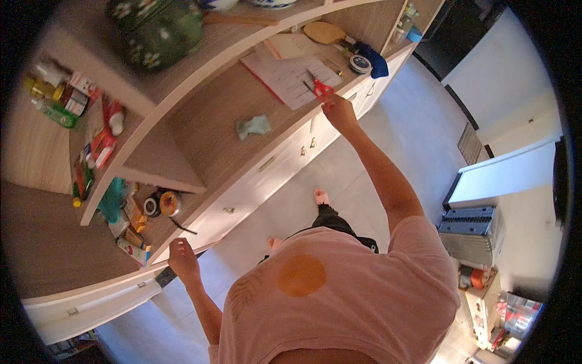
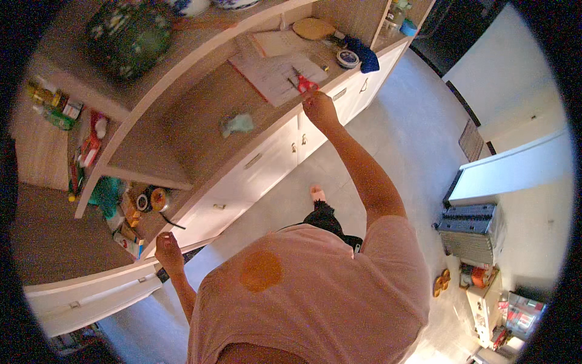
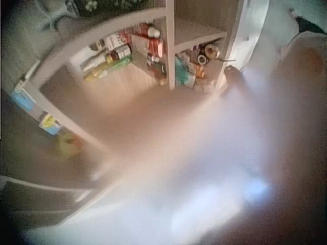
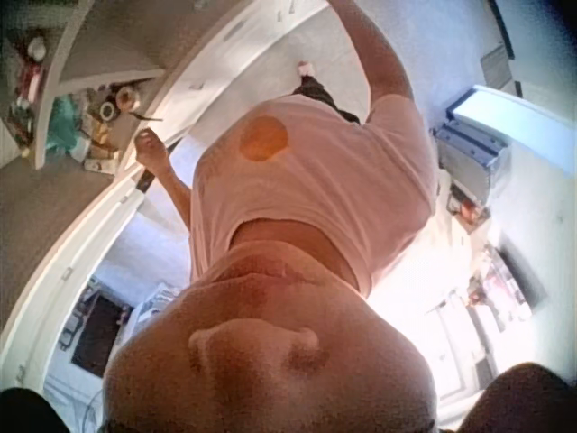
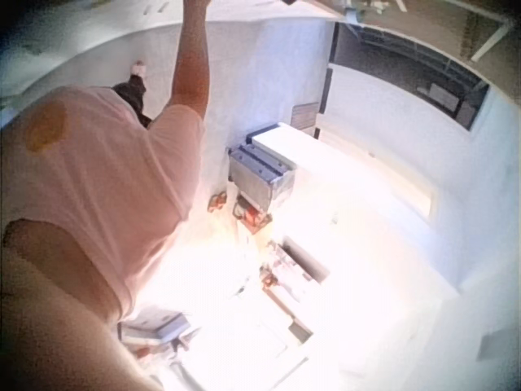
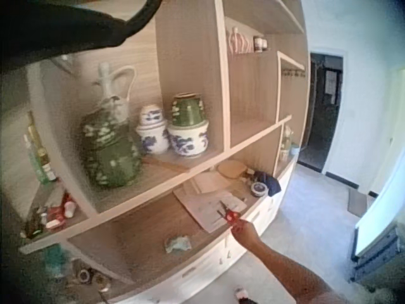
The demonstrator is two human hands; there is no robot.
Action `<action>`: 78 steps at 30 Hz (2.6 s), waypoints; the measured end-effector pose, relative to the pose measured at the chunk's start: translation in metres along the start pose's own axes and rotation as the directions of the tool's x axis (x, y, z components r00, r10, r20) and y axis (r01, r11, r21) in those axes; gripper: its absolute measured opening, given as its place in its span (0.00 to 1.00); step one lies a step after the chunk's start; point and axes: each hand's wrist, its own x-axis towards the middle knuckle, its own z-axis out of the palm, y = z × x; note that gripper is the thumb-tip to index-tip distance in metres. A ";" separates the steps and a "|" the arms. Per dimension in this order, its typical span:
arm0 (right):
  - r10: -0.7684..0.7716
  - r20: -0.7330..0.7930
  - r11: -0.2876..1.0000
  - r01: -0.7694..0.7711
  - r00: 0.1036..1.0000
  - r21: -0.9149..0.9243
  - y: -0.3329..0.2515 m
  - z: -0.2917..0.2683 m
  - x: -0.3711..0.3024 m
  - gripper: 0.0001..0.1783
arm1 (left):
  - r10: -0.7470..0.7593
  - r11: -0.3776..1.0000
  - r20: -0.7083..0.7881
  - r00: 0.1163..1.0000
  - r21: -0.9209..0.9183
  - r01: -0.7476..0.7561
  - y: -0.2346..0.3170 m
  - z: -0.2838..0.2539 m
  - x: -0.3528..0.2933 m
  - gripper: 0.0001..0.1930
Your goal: The person cleans a wooden shelving unit by first removing various items like boxes, bottles, and papers. They then wipe the empty shelves with a cloth and proceed to place the items back onto the shelves in an organized manner.
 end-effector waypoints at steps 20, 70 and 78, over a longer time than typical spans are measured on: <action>-0.189 0.489 0.982 0.160 0.852 0.101 0.047 0.016 0.136 0.16 | -0.139 0.965 0.331 0.933 -0.166 0.202 0.231 0.165 -0.018 0.05; -0.047 0.544 0.989 -0.036 0.838 0.141 0.110 -0.009 0.115 0.16 | -0.269 0.633 0.789 0.553 -0.289 0.719 0.251 0.281 0.237 0.16; 0.005 0.472 0.973 -0.113 0.881 0.201 0.101 -0.002 0.108 0.21 | -0.243 0.367 0.883 0.402 -0.300 0.881 0.246 0.305 0.245 0.19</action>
